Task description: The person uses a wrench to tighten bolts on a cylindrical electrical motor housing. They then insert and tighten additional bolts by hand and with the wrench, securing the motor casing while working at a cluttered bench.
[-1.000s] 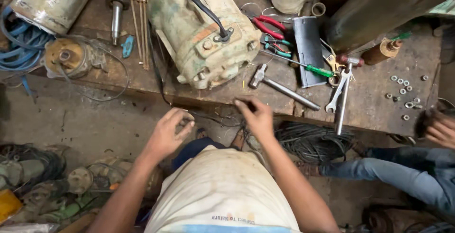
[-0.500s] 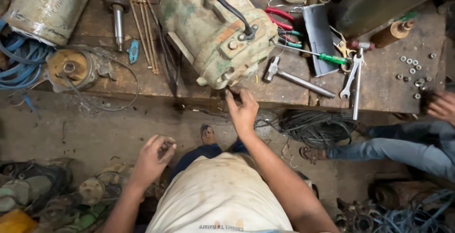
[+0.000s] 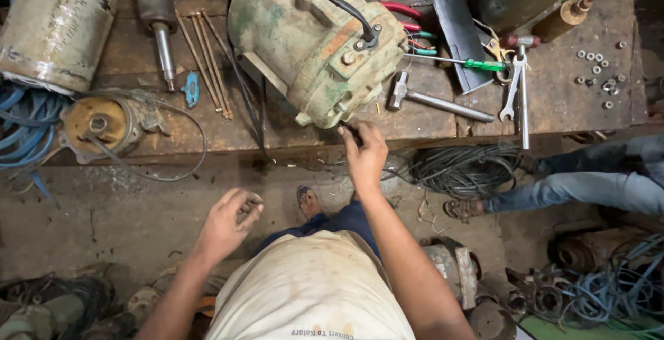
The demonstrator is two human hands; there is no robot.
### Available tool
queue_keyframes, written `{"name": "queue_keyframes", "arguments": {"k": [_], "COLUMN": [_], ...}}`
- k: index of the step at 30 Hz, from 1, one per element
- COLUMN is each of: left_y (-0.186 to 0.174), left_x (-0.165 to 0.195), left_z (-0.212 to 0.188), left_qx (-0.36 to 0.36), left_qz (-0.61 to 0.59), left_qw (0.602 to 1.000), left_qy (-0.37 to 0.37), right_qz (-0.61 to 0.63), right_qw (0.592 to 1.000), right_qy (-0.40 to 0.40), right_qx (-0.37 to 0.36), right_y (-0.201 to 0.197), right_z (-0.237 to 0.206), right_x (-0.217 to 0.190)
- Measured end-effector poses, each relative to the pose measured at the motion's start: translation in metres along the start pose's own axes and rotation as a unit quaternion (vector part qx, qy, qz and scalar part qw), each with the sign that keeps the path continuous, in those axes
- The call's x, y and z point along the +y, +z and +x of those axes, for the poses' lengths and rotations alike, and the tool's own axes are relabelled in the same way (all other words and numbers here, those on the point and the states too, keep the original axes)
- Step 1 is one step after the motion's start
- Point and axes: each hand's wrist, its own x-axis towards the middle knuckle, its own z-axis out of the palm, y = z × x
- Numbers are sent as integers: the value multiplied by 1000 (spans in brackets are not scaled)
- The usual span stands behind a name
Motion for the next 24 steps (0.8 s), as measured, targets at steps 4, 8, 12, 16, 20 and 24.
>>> {"name": "queue_keyframes", "arguments": {"k": [4,8,12,16,20,24], "left_y": [-9,-15,-13,-9,-10,-12], "left_x": [-7,-19,-30,-33,-31,-30], "left_z": [1,2,2,-1,2,9], "left_qx": [-17,-34,-9,-15,-41,-39], "left_qz": [21,17,16,-7,-6,3], "left_qw": [1000,999,1000,1000,999,999], "left_qy": [4,-25,5,-10,-16,18], "right_qz": [-38,-8,62,73,59,189], "right_qw": [999,992,981,981,987,966], "right_qy": [25,122,179,172,152,178], "right_qx": [-8,12,48,46,-3,-2], "right_y": [0,13,32,40,27,22], "right_z": [0,-5,-9,-9,-10,-15], "right_x": [-8,-7,0,6,10,6]}}
